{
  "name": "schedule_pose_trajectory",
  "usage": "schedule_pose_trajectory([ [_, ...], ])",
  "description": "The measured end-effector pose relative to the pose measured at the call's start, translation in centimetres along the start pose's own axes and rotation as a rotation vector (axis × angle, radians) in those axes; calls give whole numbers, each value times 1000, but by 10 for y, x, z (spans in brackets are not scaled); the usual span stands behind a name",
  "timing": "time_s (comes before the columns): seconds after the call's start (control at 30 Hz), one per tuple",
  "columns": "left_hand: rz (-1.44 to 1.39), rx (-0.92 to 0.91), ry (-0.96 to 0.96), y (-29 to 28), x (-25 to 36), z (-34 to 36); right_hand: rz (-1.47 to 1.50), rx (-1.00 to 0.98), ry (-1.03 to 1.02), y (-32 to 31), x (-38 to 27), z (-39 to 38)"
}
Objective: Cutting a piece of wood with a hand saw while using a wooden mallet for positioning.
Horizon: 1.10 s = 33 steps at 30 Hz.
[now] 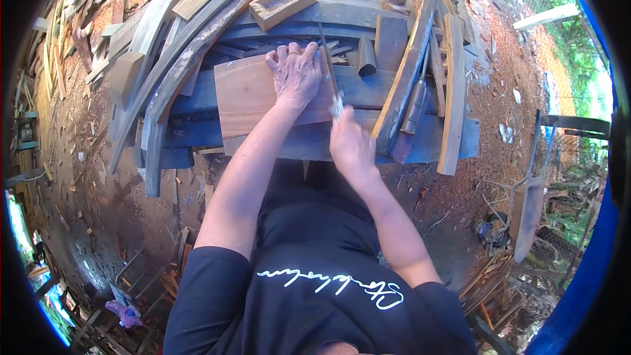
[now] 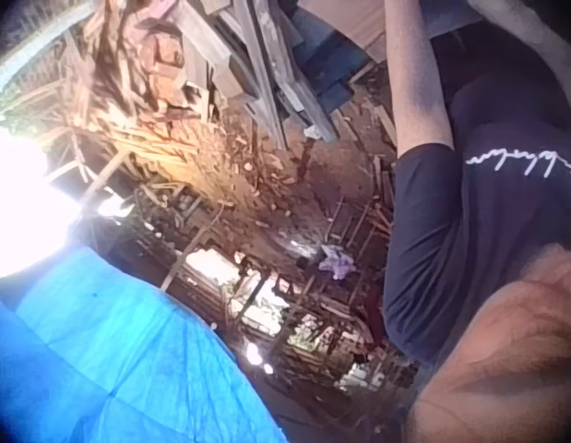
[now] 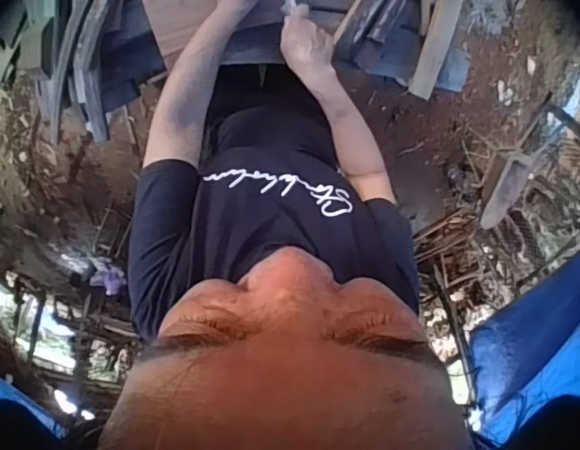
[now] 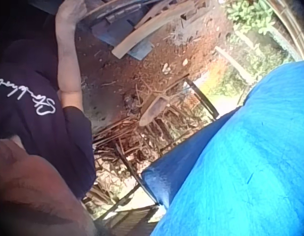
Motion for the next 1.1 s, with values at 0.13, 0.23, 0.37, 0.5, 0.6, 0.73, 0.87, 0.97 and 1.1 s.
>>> schedule_pose_trajectory([
  [0.13,-1,44,16,6,-2,-1,-17,95,-67,2,4,33],
  [0.23,-11,48,1,6,-4,0,-14,-18,-21,7,8,-18],
  [0.37,-27,39,11,1,-4,-1,-3,-81,62,3,4,-31],
  [0.5,-8,56,24,8,-1,0,6,46,-40,1,1,36],
  [0.6,-9,44,20,9,-3,-2,-10,10,-32,1,1,16],
  [0.73,-9,16,-6,0,-5,-2,-6,-156,67,0,3,-38],
  [0.87,-10,28,19,3,0,-1,29,-24,1,-4,-1,19],
  [0.97,-15,54,20,9,-3,-2,-1,-11,-18,0,-2,41],
  [1.1,-10,37,0,3,-3,-3,-9,-94,21,-2,7,-20],
])
Point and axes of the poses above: each hand's wrist, its own z-axis towards the middle knuckle, its own y-axis out of the palm, x = y × z, the point moved 4 cm from there along z, towards the middle knuckle, and after that the axes turned 10 degrees about -y, right-handed, at the moved point
